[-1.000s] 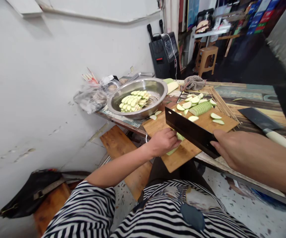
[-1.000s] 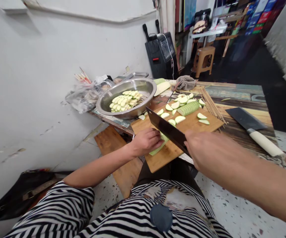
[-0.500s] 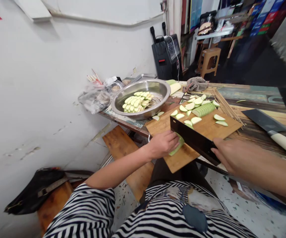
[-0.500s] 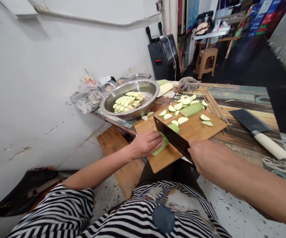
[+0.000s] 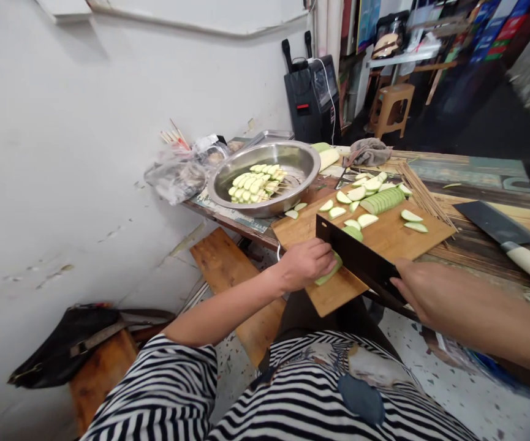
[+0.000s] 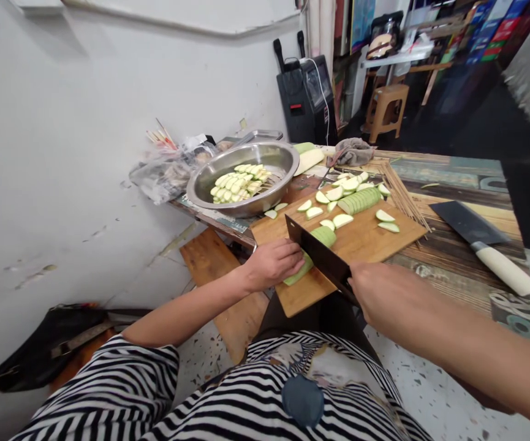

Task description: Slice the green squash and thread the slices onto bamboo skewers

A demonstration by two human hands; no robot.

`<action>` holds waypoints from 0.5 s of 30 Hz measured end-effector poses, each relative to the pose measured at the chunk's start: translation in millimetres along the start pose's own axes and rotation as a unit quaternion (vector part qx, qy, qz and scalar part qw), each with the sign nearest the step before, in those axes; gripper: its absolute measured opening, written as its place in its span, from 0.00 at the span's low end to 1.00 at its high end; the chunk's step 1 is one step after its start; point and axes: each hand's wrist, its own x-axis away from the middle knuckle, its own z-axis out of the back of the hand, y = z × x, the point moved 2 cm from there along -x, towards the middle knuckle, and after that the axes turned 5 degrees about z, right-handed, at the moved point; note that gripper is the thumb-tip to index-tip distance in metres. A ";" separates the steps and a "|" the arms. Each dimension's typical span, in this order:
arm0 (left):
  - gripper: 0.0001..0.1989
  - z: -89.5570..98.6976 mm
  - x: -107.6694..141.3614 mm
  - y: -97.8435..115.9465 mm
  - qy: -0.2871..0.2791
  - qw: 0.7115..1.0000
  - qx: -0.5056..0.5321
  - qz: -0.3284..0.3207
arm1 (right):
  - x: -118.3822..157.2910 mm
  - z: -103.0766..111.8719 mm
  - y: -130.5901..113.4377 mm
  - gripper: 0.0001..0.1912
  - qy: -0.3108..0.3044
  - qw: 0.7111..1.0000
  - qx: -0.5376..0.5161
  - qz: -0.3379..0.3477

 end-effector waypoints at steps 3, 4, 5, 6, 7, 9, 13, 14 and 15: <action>0.12 0.6 1.2 1.0 0.009 1.000 -0.018 -0.006 | 1.6 2.2 0.5 0.12 0.022 1.000 0.004 0.003; 0.12 1.1 1.5 1.1 0.008 1.000 -0.020 -0.009 | 3.0 6.9 -0.5 0.12 0.031 0.999 0.007 0.000; 0.13 1.8 1.8 1.1 0.006 1.000 -0.021 -0.013 | 4.5 12.8 -2.0 0.12 0.038 0.999 0.009 -0.007; 0.12 2.6 2.0 1.1 0.006 1.000 -0.021 -0.015 | 5.9 19.3 -4.1 0.11 0.038 0.999 0.010 -0.015; 0.12 3.4 2.2 1.1 0.008 1.000 -0.021 -0.018 | 6.8 25.7 -6.7 0.10 0.032 0.999 0.008 -0.024; 0.12 4.9 2.5 1.4 0.018 0.999 -0.023 -0.021 | 7.2 36.3 -12.4 0.06 0.009 0.999 0.000 -0.036; 0.13 3.8 3.2 2.8 0.028 0.999 -0.026 -0.013 | 4.0 37.3 -18.0 0.07 -0.014 0.999 -0.009 -0.039; 0.13 2.9 3.4 3.1 0.024 0.999 -0.024 -0.011 | 3.2 32.4 -17.3 0.07 -0.007 0.999 -0.009 -0.034; 0.13 2.4 3.6 3.2 0.017 1.000 -0.021 -0.010 | 2.5 26.5 -16.1 0.07 0.013 1.000 -0.013 -0.022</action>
